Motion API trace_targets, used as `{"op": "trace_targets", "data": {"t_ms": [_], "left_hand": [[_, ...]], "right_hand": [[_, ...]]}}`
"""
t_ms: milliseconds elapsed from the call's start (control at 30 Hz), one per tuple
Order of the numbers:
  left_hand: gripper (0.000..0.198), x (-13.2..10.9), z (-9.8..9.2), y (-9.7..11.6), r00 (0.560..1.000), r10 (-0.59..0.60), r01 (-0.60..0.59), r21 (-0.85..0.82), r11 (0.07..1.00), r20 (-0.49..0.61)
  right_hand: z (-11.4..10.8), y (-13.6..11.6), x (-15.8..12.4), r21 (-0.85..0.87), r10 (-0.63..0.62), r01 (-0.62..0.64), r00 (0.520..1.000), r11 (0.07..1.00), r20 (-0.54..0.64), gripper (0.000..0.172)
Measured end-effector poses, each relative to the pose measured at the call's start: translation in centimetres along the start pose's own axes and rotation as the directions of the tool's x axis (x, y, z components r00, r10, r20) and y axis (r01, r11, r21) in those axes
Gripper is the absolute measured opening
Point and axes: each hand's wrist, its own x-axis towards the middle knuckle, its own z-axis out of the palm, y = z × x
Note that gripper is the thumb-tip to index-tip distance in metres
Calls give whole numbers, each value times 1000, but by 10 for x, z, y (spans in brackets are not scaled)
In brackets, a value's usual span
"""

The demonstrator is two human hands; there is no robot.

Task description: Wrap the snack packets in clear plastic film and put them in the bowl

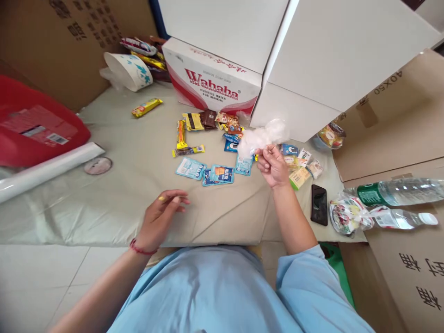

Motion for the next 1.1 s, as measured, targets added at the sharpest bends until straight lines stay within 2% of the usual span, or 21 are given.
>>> {"op": "trace_targets", "data": {"t_ms": [67, 167, 233, 367, 433, 600, 800, 900, 1033, 1100], "left_hand": [[46, 17, 15, 6, 991, -89, 108, -213, 971, 96], [52, 49, 36, 12, 946, -210, 310, -494, 812, 248], [56, 72, 45, 14, 909, -223, 390, -530, 753, 353], [55, 98, 52, 10, 837, -168, 429, -435, 792, 520], [50, 100, 53, 4, 843, -158, 410, -423, 808, 515], [49, 97, 47, -6, 917, -126, 305, -464, 832, 377], [48, 99, 46, -5, 959, -76, 205, -485, 850, 273], [47, 95, 44, -2, 951, -23, 187, -513, 838, 308], [48, 90, 41, 2, 894, 35, 246, -554, 795, 447], [50, 92, 40, 1, 909, 69, 186, -548, 815, 411]], "right_hand": [[13, 18, -9, 71, 59, -62, 997, 996, 49, 33], [26, 45, -17, 171, 147, -178, 973, 969, 179, 33], [31, 59, -19, 242, 169, -226, 957, 944, 236, 33], [33, 79, -14, 337, 201, -290, 941, 896, 274, 29], [31, 84, -11, 365, 217, -307, 939, 879, 268, 26], [22, 86, -8, 347, 231, -302, 945, 888, 232, 20], [25, 82, -10, 377, 157, -200, 977, 904, 142, 19], [26, 79, -12, 367, 162, -197, 979, 909, 126, 17], [23, 76, -14, 348, 197, -228, 973, 909, 122, 16], [20, 75, -13, 354, 203, -222, 975, 908, 90, 16]]}}
